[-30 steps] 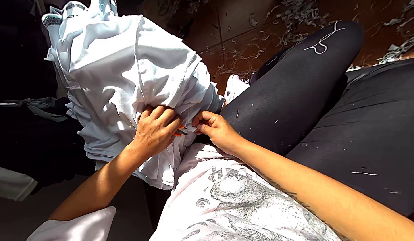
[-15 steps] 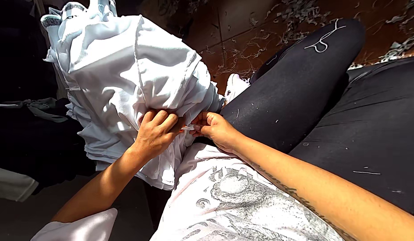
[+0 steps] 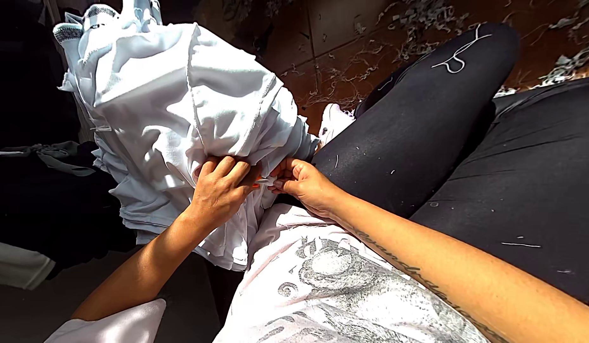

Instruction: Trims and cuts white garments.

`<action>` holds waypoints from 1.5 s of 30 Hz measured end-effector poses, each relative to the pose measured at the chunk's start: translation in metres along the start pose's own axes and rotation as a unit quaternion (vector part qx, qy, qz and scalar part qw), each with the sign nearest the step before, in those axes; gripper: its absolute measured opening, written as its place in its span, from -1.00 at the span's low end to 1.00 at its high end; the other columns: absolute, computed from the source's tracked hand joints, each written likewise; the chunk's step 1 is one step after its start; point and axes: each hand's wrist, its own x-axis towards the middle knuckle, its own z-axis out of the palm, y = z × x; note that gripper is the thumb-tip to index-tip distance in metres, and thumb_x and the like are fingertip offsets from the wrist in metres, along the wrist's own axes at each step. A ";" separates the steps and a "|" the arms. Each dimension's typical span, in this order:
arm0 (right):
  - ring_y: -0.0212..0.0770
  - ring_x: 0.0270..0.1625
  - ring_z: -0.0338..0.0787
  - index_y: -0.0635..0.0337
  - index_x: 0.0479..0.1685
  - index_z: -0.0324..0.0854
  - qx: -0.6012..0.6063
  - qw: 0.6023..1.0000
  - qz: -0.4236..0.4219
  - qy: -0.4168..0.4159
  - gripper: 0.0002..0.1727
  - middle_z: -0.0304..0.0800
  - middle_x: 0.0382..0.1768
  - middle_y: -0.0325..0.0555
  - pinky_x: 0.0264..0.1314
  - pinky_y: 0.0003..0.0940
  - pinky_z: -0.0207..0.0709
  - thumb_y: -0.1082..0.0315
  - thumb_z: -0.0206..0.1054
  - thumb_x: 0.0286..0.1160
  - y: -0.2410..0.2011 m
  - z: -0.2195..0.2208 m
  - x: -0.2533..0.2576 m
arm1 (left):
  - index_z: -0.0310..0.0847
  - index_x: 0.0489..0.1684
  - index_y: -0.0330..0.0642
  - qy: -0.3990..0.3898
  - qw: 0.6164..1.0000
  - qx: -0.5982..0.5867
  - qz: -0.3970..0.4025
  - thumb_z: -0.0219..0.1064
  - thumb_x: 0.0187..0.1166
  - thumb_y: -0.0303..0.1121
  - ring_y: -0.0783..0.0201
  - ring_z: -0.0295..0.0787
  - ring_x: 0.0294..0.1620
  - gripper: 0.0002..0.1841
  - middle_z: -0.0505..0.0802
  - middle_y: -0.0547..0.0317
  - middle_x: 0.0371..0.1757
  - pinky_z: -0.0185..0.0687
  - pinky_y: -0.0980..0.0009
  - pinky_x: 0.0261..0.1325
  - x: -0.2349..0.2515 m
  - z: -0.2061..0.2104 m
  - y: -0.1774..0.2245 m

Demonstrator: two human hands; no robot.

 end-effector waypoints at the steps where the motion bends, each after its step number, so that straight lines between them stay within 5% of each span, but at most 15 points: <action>1: -0.40 -0.23 0.80 0.29 -0.09 0.51 0.001 1.000 0.000 -0.001 -0.74 0.70 -0.25 -0.18 -0.01 -0.48 0.74 0.80 0.16 0.42 0.000 0.000 0.000 | 0.83 0.18 -0.12 0.000 1.000 0.000 0.002 0.20 0.74 -0.21 -0.08 0.68 -0.15 -0.68 0.81 -0.02 -0.17 0.39 0.06 -0.20 0.000 0.000 0.000; 23: -0.39 -0.18 0.80 0.26 0.01 0.45 0.023 0.998 0.029 -0.041 -0.79 0.68 -0.19 -0.17 0.04 -0.44 0.74 0.71 0.05 0.61 -0.001 -0.001 0.001 | 0.85 0.06 -0.11 -0.003 0.999 -0.029 0.034 0.22 0.74 -0.22 -0.05 0.70 -0.11 -0.71 0.83 0.03 -0.16 0.45 0.07 -0.14 0.005 0.002 -0.004; 26: -0.37 -0.18 0.81 0.23 -0.05 0.45 0.043 0.998 0.012 -0.035 -0.78 0.69 -0.21 -0.19 0.06 -0.42 0.75 0.69 0.15 0.45 -0.001 0.001 0.000 | 0.85 0.06 -0.20 0.050 0.990 -0.132 0.003 0.29 0.69 -0.12 -0.02 0.72 -0.09 -0.65 0.85 -0.05 -0.17 0.54 0.13 -0.02 0.005 -0.005 -0.014; 29: -0.43 -0.40 0.75 0.23 -0.28 0.52 -0.070 0.996 -0.049 0.028 -0.80 0.70 -0.43 -0.23 -0.22 -0.50 0.71 0.66 0.42 0.30 0.003 0.003 0.002 | 0.78 -0.10 -0.26 0.089 0.985 -0.140 -0.041 0.44 0.46 -0.17 -0.02 0.67 -0.14 -0.69 0.79 -0.08 -0.27 0.51 0.19 -0.01 0.004 -0.010 -0.017; 34: -0.12 -0.31 0.79 0.32 -0.22 0.63 -0.403 0.895 -0.094 0.164 -0.86 0.77 -0.34 0.01 -0.15 -0.09 0.66 0.51 0.50 0.41 -0.037 -0.029 -0.013 | 0.80 -0.27 -0.21 0.069 0.991 -0.070 -0.086 0.33 0.45 -0.31 -0.13 0.71 -0.24 -0.82 0.80 -0.08 -0.35 0.51 0.06 -0.19 0.002 -0.007 -0.015; 38: -0.24 -0.43 0.77 0.26 0.03 0.65 -0.441 0.861 -0.209 0.141 -0.77 0.76 -0.44 -0.12 -0.27 -0.21 0.66 0.30 0.40 0.58 -0.035 -0.021 -0.014 | 0.80 -0.33 -0.22 0.035 0.990 -0.081 -0.109 0.29 0.43 -0.29 -0.16 0.76 -0.23 -0.79 0.82 -0.09 -0.35 0.53 0.00 -0.23 0.006 -0.009 -0.015; 42: -0.07 -0.55 0.66 0.26 -0.19 0.67 -0.519 0.819 -0.237 0.070 -0.51 0.60 -0.62 -0.13 -0.46 -0.04 0.49 -0.06 0.54 0.36 -0.022 0.010 0.001 | 0.77 -0.38 -0.24 0.040 0.987 -0.110 -0.110 0.32 0.41 -0.29 -0.13 0.75 -0.23 -0.80 0.81 -0.10 -0.34 0.53 0.05 -0.19 0.007 -0.013 -0.019; 45: 0.08 -0.48 0.75 0.30 -0.44 0.66 -0.512 0.814 -0.269 0.058 -0.73 0.67 -0.60 0.04 -0.43 0.07 0.50 0.26 0.36 0.52 -0.015 0.017 0.013 | 0.78 -0.37 -0.25 0.054 0.988 -0.107 -0.101 0.31 0.42 -0.30 -0.10 0.74 -0.24 -0.80 0.81 -0.09 -0.35 0.53 0.08 -0.19 0.005 -0.011 -0.020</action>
